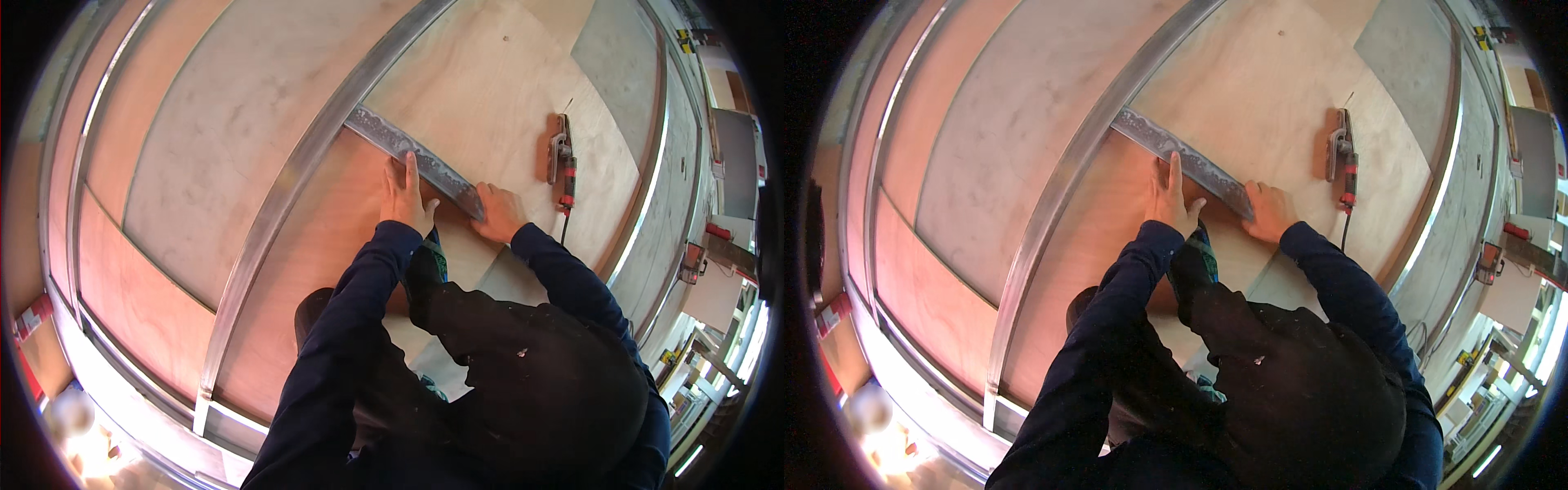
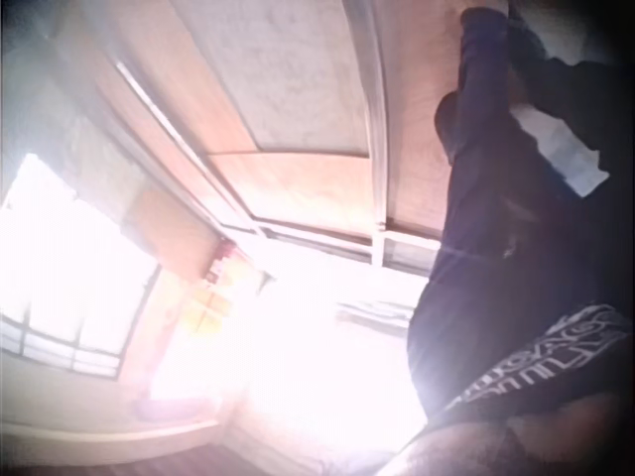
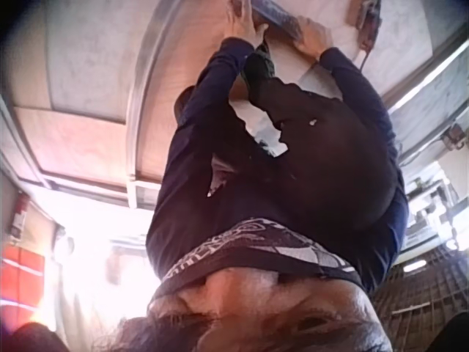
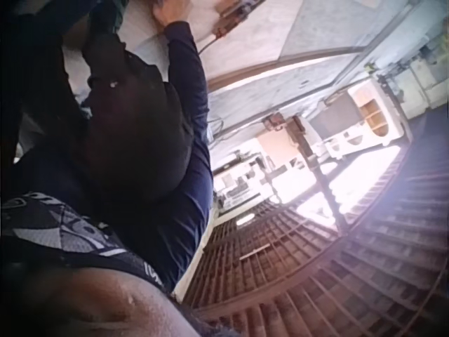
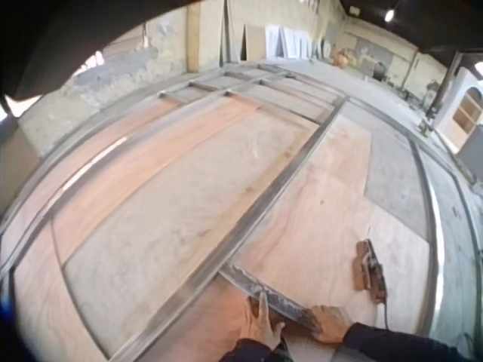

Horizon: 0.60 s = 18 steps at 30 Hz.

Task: Cutting metal studs with an angle grinder and positioning them on a wall frame.

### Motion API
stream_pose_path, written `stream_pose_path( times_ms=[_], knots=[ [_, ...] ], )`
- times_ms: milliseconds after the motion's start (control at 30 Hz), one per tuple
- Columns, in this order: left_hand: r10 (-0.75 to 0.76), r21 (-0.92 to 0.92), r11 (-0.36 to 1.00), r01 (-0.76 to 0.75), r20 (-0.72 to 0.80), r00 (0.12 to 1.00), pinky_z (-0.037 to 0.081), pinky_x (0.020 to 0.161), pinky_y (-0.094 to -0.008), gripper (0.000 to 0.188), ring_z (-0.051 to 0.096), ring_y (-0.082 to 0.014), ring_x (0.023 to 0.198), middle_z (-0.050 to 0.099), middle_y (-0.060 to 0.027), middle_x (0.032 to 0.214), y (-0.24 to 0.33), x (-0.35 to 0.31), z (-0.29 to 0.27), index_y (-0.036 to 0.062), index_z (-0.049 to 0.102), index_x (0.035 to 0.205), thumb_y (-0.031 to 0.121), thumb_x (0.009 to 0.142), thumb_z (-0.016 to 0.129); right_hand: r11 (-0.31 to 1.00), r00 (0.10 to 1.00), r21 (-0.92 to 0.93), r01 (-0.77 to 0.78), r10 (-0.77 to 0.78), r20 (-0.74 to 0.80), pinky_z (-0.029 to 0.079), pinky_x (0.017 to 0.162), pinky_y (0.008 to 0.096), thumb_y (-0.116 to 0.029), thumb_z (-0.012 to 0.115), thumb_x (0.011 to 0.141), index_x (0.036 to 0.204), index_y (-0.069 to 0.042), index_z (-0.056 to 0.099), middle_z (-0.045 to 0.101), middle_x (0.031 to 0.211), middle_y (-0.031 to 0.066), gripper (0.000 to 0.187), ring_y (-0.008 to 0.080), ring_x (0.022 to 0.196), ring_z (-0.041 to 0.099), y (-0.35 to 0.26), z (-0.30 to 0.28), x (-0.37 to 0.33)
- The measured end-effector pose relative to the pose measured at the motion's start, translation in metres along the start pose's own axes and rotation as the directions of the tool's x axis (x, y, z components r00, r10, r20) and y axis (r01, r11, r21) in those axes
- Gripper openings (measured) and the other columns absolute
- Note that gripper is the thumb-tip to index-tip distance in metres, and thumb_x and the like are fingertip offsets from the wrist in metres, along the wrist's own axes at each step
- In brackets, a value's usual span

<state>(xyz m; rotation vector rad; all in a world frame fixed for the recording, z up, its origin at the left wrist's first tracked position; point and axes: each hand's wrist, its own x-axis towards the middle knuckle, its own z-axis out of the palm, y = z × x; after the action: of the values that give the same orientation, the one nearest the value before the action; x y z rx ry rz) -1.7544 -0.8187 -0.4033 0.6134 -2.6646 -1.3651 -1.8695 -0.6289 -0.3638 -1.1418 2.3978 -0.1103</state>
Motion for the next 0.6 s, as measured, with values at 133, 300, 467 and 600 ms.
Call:
stream_pose_path(
  times_ms=[133,300,467,600],
  knots=[
    [0.057,-0.025,0.998,-0.056,0.028,0.998,0.025,0.109,-0.0515,0.107,0.015,-0.0572,0.133,0.007,-0.0425,0.142,-0.008,-0.003,0.005,0.0114,0.0,0.148,0.014,0.073,0.076,0.999,1.0,0.042,0.0,0.001,-0.024,0.046,0.07,0.0476,-0.025,0.073,0.066,0.099,-0.004,0.045,0.057,0.088,0.0185,0.048,0.0398,0.081,0.059,0.001,-0.002,0.0],
    [0.002,-0.056,0.998,0.002,0.078,0.997,0.024,0.109,-0.0498,0.108,0.011,-0.0549,0.135,0.004,-0.041,0.144,-0.004,-0.002,0.003,0.0109,-0.002,0.149,0.014,0.073,0.075,0.999,1.0,0.05,-0.018,0.019,-0.015,0.047,0.071,0.0477,-0.025,0.074,0.066,0.1,-0.005,0.045,0.057,0.09,0.0188,0.049,0.04,0.084,0.059,-0.001,-0.006,-0.001],
    [0.006,-0.019,1.0,-0.006,0.039,0.999,0.025,0.11,-0.048,0.105,0.012,-0.0527,0.136,0.005,-0.0396,0.145,-0.008,-0.005,0.008,0.0097,0.0,0.149,0.013,0.074,0.074,0.998,0.999,0.051,-0.021,0.023,-0.036,0.047,0.07,0.0478,-0.025,0.075,0.065,0.098,-0.005,0.045,0.057,0.089,0.0184,0.049,0.0403,0.082,0.059,-0.002,-0.003,-0.001],
    [0.03,-0.083,0.996,-0.028,0.017,0.999,0.021,0.109,-0.0561,0.111,0.013,-0.059,0.132,0.005,-0.0415,0.143,-0.013,0.0,0.006,0.0139,-0.002,0.149,0.011,0.071,0.076,0.998,0.999,0.055,-0.002,0.005,-0.041,0.047,0.069,0.0477,-0.026,0.075,0.064,0.098,-0.005,0.045,0.057,0.087,0.0187,0.049,0.0407,0.08,0.059,0.0,-0.003,0.006]
  ],
)
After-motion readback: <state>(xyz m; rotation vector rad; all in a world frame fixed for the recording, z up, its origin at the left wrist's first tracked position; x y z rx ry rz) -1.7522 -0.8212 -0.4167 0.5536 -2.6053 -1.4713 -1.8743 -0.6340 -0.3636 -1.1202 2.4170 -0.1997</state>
